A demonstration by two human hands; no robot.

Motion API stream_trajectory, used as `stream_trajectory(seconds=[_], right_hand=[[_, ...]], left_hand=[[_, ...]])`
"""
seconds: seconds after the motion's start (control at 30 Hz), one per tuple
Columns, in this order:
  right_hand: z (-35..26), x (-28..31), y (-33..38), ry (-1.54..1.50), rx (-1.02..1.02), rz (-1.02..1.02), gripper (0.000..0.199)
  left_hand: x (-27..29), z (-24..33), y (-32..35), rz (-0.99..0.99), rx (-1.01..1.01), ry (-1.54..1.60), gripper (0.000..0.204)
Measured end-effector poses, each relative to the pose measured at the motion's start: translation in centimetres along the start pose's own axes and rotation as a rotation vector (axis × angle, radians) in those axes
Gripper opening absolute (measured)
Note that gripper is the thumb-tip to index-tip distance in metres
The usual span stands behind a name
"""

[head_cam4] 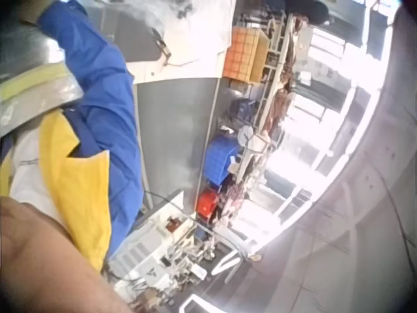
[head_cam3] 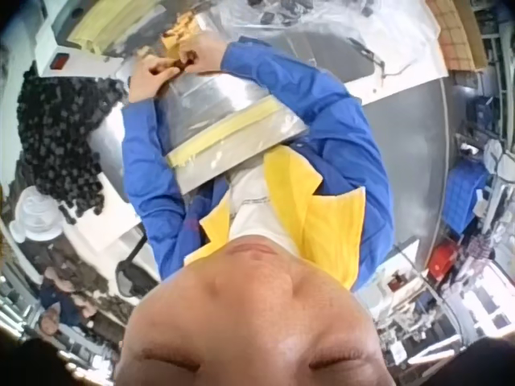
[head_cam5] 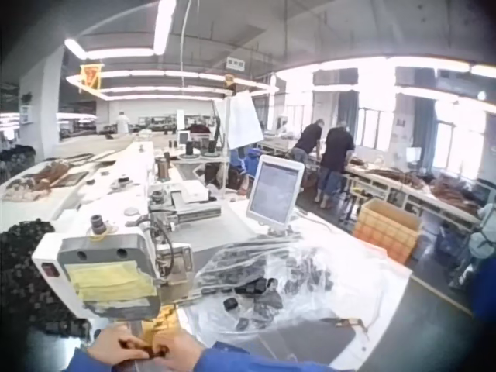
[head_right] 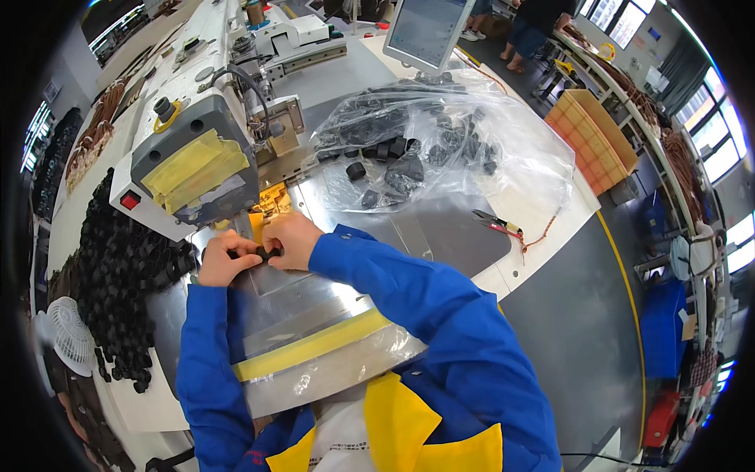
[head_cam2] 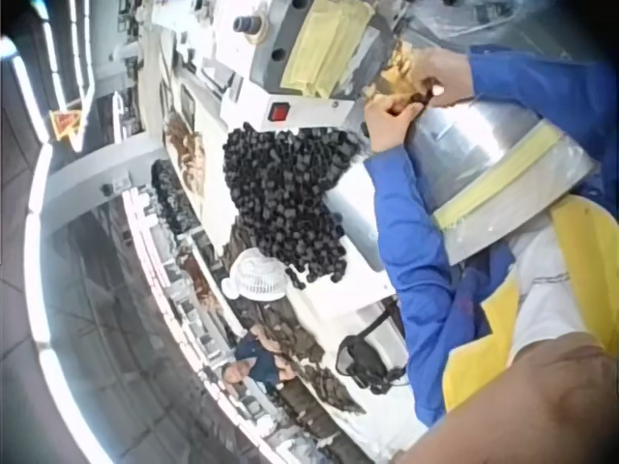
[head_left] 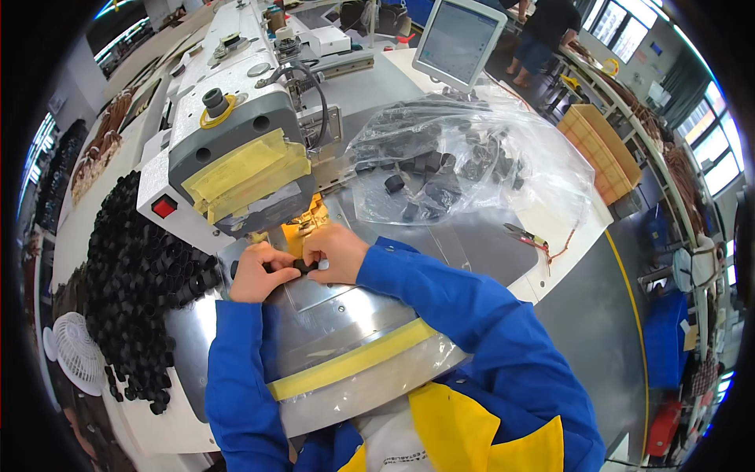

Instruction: The person repeatedly takes small black loops, positions them onto the machine fixture by hand to stitch them, and places the finished pieces aside.

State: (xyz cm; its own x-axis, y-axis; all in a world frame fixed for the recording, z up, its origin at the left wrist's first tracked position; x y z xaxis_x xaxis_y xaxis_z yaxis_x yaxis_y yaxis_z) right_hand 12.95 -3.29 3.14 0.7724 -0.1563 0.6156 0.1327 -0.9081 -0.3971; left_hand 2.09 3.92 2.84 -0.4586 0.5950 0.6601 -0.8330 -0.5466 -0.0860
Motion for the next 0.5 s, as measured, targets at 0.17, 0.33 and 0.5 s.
stream_trajectory(seconds=[0.17,0.33,0.5], right_hand=[[-1.7,0.3,-0.4,-0.149,0.098,-0.052,0.020],[2.5,9.4,-0.4,0.259,-0.232,0.102,0.015],[6.0,13.5,2.1,0.791,-0.377,0.214,0.021]], left_hand=[[1.8,1.1,1.9,0.135,-0.069,0.149,0.033],[4.6,-1.5,2.7,0.257,-0.055,-0.013,0.026],[6.1,-4.0,3.0,0.404,-0.029,-0.038,0.013]])
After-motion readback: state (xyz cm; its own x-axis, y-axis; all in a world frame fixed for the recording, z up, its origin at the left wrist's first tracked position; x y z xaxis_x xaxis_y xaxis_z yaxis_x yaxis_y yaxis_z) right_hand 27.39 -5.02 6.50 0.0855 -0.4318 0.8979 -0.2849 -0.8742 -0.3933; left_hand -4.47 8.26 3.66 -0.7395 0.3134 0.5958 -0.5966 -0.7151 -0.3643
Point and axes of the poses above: each hand's wrist, its own y-axis away from the middle knuckle, its own x-axis out of the back of the hand, z = x × y, the point moved 7 cm from there along -y, towards the middle knuckle, and after that the axes turned 1 degree about x, right-handed, at the moved point
